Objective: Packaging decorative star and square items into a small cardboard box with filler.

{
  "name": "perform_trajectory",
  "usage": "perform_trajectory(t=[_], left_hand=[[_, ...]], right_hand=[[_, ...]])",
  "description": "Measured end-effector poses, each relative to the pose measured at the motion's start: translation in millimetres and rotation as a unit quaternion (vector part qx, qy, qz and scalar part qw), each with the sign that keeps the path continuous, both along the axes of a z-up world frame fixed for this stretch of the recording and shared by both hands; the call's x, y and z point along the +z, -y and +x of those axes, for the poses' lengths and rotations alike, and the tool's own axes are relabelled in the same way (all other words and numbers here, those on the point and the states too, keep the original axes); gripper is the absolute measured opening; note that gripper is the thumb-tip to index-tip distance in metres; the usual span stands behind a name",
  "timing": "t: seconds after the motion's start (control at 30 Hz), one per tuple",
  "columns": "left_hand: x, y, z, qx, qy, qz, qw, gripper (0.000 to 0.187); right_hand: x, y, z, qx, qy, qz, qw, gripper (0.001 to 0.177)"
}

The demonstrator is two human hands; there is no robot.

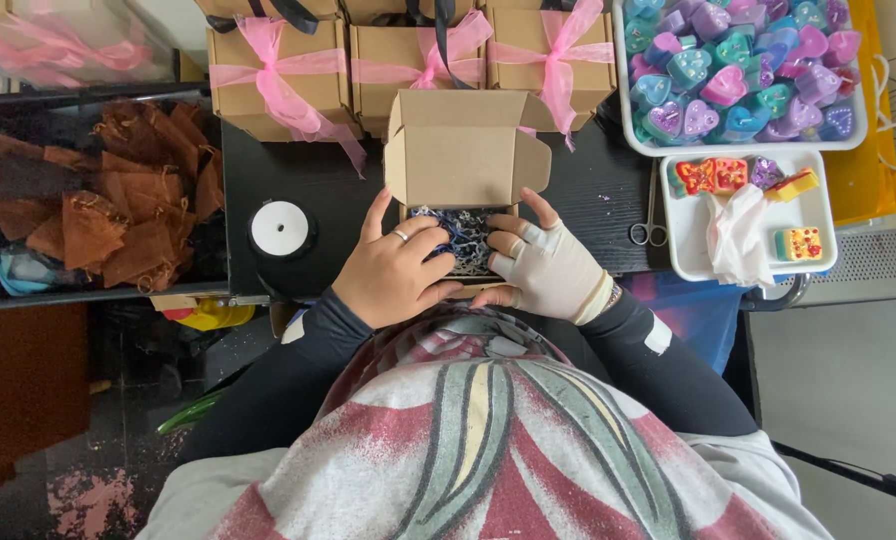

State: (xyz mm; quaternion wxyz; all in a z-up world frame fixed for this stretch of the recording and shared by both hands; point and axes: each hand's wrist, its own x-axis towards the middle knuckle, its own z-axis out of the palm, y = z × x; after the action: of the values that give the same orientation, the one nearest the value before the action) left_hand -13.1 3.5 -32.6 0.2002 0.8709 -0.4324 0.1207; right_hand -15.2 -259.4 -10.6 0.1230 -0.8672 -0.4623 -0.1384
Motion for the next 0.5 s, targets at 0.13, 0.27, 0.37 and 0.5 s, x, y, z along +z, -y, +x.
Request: perform_trajectory(t=[0.13,0.27,0.37,0.5], left_hand=[[-5,4,0,0.009,0.007,-0.016,1.0,0.032],[-9,11,-3,0.015,0.026,-0.067,0.997,0.032],[-8,21,-5,0.034,0.046,-0.074,0.996,0.024],[-11,29,-3,0.047,0.046,-0.073,0.995,0.02]], right_hand=[[6,9,-5,-0.016,0.004,0.061,0.998,0.048],[3,35,-28,-0.174,0.011,0.172,0.969,0.026],[3,53,-41,-0.322,0.032,0.184,0.928,0.018],[0,77,-55,-0.483,0.078,0.116,0.865,0.015]])
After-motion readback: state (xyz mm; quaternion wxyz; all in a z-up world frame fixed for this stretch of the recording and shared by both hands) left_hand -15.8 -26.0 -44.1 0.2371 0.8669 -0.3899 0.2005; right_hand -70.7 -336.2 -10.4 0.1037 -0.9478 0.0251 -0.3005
